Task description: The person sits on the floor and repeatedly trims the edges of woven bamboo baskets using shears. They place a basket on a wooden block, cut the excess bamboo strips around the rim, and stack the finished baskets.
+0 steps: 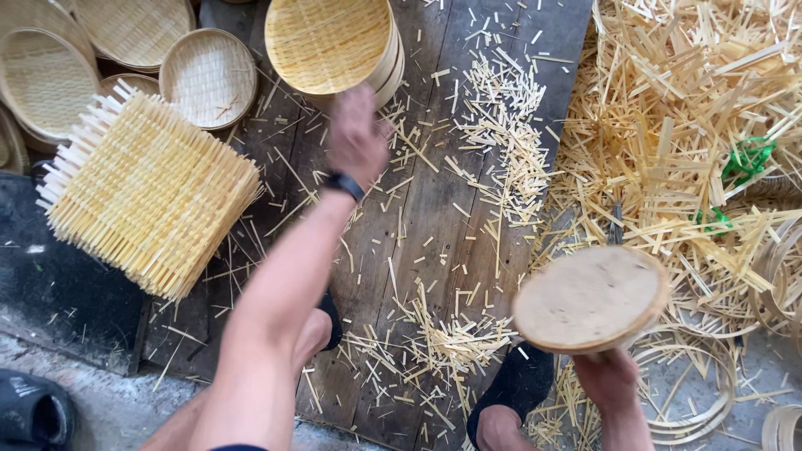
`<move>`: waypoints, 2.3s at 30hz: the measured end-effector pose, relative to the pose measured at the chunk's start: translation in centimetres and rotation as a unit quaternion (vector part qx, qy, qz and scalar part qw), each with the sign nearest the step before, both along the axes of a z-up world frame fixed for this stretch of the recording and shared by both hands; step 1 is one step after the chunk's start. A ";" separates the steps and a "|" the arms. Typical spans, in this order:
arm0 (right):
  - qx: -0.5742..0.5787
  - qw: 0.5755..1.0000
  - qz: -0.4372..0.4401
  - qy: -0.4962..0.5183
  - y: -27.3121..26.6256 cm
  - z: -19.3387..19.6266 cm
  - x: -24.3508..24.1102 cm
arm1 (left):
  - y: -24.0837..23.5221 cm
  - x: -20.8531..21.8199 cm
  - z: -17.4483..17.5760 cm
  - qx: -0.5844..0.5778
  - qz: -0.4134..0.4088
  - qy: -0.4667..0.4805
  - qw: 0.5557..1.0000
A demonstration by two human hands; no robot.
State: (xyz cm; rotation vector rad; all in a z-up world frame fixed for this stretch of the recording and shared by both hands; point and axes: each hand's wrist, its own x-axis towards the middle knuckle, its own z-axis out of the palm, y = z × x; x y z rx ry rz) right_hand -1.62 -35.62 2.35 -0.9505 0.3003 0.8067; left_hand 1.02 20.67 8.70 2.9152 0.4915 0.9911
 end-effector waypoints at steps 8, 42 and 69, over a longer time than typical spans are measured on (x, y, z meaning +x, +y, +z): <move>0.023 0.998 0.055 0.012 12.4 3.3 0.0 | -21.0 -11.0 -6.7 -0.811 0.130 0.003 0.570; -0.193 0.966 0.161 -0.066 7.2 -3.4 -5.5 | 4.9 -23.9 10.2 -0.247 0.184 0.355 0.882; -0.124 0.983 0.134 -0.011 5.5 -4.6 -4.8 | 11.2 -31.4 6.7 -0.215 0.436 -0.152 0.861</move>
